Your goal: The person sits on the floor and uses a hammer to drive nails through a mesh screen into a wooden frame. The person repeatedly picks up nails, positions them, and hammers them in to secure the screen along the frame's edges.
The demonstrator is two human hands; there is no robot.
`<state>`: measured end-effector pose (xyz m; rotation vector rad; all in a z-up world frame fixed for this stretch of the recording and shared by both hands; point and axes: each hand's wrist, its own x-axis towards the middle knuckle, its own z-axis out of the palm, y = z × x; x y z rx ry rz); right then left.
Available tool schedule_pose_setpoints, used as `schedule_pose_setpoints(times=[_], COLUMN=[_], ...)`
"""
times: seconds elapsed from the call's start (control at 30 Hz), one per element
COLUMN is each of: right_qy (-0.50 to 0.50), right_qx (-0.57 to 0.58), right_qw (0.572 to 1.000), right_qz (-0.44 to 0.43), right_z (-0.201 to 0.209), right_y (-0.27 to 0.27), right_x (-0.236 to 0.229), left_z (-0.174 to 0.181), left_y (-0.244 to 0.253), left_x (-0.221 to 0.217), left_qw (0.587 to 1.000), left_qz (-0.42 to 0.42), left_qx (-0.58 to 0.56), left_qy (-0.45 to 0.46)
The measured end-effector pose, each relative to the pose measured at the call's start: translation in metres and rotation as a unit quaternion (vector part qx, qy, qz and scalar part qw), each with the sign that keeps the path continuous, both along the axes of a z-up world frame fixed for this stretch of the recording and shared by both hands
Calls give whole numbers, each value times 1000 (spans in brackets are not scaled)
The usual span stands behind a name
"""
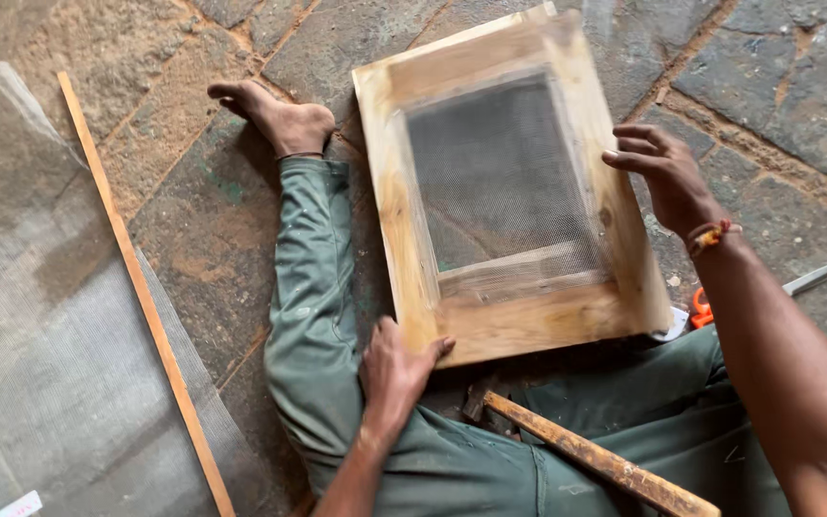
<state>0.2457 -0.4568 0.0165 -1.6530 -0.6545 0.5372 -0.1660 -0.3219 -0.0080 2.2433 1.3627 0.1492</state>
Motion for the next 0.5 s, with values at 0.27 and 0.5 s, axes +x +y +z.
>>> schedule_pose_setpoints(times=[0.27, 0.5], right_qy=[-176, -260], right_qx=[-211, -272], right_qw=[959, 923], right_qz=[-63, -74], right_z=[-2, -18], right_y=[-4, -56], right_x=[-38, -62], left_z=[-6, -9], left_y=[7, 10], left_x=[-5, -7], left_qw=[998, 998], left_qz=[17, -4], left_qx=[-67, -52], left_qy=[-15, -43])
